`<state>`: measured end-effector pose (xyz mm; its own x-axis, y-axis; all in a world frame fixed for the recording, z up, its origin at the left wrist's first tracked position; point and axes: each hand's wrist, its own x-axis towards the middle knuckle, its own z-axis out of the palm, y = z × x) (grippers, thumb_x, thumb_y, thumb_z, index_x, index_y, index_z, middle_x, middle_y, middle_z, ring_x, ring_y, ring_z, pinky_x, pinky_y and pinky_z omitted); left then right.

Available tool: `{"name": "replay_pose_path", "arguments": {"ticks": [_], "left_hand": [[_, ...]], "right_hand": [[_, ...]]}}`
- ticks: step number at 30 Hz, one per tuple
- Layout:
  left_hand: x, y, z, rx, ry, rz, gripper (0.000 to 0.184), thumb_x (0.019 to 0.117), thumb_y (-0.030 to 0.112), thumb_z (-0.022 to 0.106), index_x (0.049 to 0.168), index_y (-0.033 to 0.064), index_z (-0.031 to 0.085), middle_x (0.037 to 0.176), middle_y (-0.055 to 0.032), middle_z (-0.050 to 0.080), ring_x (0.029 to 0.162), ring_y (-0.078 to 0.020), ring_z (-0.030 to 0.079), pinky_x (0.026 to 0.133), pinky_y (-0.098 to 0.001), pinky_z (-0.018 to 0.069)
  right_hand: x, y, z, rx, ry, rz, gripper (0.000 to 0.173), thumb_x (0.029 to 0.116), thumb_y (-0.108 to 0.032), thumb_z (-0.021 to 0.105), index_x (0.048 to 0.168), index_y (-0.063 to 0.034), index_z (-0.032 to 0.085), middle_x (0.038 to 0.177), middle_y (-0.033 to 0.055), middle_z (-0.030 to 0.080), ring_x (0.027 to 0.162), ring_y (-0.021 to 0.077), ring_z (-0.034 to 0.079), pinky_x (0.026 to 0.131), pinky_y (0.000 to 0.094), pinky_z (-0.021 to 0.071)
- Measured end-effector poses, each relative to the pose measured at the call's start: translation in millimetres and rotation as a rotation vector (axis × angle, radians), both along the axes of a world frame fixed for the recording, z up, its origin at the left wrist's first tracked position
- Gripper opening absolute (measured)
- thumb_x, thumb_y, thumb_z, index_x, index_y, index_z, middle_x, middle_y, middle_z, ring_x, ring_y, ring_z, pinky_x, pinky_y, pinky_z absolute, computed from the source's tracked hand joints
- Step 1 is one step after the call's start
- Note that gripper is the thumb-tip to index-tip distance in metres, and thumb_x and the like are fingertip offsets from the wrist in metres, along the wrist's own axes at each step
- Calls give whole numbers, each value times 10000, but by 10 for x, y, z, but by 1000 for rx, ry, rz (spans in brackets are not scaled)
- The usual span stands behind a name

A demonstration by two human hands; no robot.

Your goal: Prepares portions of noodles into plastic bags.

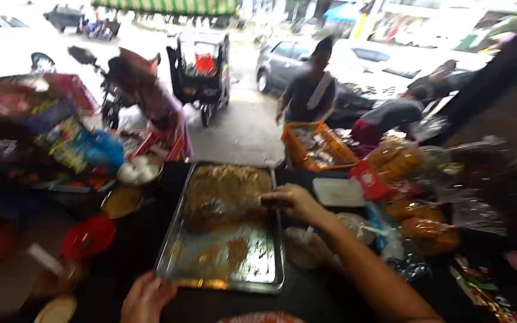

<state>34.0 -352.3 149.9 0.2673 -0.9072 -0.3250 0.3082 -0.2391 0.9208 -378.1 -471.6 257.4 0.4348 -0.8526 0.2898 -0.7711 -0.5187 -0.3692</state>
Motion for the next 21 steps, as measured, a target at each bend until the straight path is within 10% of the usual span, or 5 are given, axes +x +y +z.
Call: {"name": "replay_pose_path", "arguments": {"ticks": [12, 21], "left_hand": [[22, 53, 28, 50, 49, 85, 182, 1017, -20, 482, 1194, -41, 516, 934, -156, 690, 721, -245, 725, 669, -394, 641], [19, 33, 41, 51, 70, 105, 158, 1010, -46, 480, 1161, -39, 526, 891, -152, 693, 697, -234, 726, 654, -380, 641]], "right_hand": [[696, -295, -504, 2, 157, 184, 351, 991, -131, 617, 1289, -274, 734, 1161, 100, 741, 1077, 369, 676, 939, 589, 521], [82, -624, -291, -141, 110, 32, 387, 920, -28, 693, 1231, -244, 768, 1159, 105, 742, 1047, 369, 681, 916, 609, 512]]}}
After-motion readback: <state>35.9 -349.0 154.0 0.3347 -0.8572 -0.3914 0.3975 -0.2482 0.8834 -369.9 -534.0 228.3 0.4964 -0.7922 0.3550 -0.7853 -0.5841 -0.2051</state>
